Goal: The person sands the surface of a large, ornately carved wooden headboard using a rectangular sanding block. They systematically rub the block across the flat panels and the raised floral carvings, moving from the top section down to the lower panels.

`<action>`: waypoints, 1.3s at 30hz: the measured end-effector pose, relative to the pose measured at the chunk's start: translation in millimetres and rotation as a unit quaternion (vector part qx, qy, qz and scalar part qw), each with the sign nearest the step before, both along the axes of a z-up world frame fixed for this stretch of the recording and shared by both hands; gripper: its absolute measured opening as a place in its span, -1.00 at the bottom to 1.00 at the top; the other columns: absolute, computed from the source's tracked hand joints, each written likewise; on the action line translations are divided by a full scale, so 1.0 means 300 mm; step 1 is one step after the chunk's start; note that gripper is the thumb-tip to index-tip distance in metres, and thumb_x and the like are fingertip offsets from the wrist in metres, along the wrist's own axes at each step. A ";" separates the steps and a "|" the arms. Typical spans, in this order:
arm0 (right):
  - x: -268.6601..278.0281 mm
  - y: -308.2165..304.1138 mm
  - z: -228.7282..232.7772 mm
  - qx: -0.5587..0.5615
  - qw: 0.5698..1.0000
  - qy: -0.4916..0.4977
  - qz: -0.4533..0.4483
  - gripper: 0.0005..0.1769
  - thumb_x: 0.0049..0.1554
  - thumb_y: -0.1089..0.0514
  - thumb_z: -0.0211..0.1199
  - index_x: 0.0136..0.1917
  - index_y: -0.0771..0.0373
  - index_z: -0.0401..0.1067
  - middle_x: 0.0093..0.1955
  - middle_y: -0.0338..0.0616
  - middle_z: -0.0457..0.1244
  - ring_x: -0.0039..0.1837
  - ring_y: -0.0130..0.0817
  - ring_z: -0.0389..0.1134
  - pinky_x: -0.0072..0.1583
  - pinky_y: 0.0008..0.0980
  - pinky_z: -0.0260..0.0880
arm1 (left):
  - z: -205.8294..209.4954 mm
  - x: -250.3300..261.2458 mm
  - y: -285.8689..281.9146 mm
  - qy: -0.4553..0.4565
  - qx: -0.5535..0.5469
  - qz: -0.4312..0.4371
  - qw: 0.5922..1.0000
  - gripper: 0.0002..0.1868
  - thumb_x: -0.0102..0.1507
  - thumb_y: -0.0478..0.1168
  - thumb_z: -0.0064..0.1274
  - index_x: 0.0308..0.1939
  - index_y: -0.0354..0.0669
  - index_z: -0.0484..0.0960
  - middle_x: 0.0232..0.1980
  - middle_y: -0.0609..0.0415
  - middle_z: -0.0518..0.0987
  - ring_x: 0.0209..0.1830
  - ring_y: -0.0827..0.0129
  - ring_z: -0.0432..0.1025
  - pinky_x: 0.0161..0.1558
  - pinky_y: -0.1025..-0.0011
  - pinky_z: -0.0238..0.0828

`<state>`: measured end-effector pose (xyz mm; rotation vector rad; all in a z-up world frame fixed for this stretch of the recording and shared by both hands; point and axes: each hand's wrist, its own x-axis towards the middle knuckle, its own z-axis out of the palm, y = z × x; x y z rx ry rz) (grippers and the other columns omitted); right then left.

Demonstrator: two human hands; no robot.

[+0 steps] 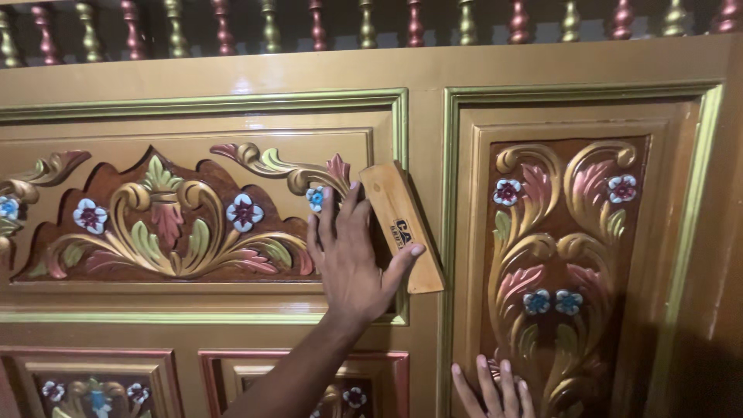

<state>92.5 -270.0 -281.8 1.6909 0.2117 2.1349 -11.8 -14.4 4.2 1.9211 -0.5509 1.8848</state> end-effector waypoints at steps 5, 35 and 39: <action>0.028 0.008 -0.061 0.028 1.000 -0.002 -0.013 -0.55 0.35 0.01 -0.02 0.45 -0.34 0.37 0.45 -0.19 0.28 0.38 -0.04 0.36 0.35 0.04 0.24 | 0.023 0.009 -0.043 0.031 0.051 0.015 0.998 -0.16 0.34 0.25 0.04 0.56 -0.07 0.20 0.59 -0.19 0.16 0.63 -0.04 0.03 0.53 -0.15 -0.23; -0.373 0.013 1.684 0.135 0.946 0.180 0.233 -0.02 0.30 -0.48 0.06 0.61 0.32 0.10 0.57 0.25 -0.03 0.57 0.21 -0.03 0.50 0.31 -0.07 | 0.236 -0.050 -0.046 0.033 0.142 0.030 0.989 0.14 0.04 0.19 0.08 0.64 0.11 -0.09 0.55 -0.50 0.12 0.62 -0.30 -0.11 0.51 -0.35 -0.51; -0.305 0.029 1.776 0.273 0.897 0.298 0.177 0.10 0.16 -0.63 -0.04 0.53 0.33 0.17 0.39 0.24 0.13 0.50 0.26 0.00 0.44 0.24 0.05 | 0.232 -0.050 -0.043 0.031 0.141 0.020 0.989 0.14 0.06 0.18 0.07 0.66 0.13 -0.10 0.56 -0.50 0.12 0.64 -0.31 -0.12 0.53 -0.33 -0.50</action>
